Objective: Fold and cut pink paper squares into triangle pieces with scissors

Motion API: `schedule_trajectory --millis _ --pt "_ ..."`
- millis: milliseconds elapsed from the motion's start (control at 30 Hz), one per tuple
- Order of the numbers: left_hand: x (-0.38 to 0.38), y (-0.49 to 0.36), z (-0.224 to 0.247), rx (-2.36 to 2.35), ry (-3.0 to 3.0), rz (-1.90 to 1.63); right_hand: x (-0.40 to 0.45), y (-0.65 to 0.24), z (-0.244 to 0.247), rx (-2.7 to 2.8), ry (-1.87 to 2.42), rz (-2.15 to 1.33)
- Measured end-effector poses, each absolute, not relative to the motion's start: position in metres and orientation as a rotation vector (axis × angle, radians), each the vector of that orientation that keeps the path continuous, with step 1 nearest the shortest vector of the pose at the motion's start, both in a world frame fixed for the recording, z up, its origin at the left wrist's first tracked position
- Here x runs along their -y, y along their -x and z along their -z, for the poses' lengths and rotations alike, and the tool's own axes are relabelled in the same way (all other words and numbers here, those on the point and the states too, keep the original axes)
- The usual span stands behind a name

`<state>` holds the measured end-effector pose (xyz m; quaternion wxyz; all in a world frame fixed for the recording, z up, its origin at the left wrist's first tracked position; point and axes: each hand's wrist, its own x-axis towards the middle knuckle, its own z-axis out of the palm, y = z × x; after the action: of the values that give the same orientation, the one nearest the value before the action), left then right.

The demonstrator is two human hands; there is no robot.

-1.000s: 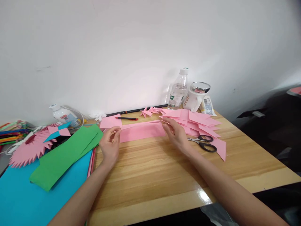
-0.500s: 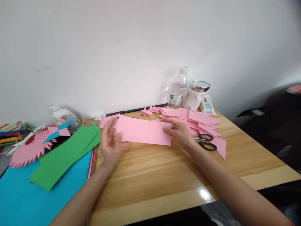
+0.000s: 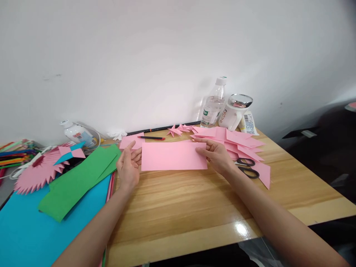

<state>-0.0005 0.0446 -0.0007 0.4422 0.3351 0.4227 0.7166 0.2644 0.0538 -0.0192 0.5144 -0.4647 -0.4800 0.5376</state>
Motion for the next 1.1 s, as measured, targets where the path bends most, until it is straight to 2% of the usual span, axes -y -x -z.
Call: schedule_trajectory --millis 733,900,1100 --pt "-0.045 0.003 0.012 -1.3 -1.178 -1.537 -0.053 -0.261 0.016 1.102 1.139 -1.311" --pt "-0.045 0.003 0.013 -1.294 -1.174 -1.502 -0.054 -0.261 0.015 1.166 1.278 -1.071" --pt "-0.042 0.001 0.016 -1.315 -1.207 -1.415 -0.041 -0.251 0.013 1.35 1.115 -0.421"
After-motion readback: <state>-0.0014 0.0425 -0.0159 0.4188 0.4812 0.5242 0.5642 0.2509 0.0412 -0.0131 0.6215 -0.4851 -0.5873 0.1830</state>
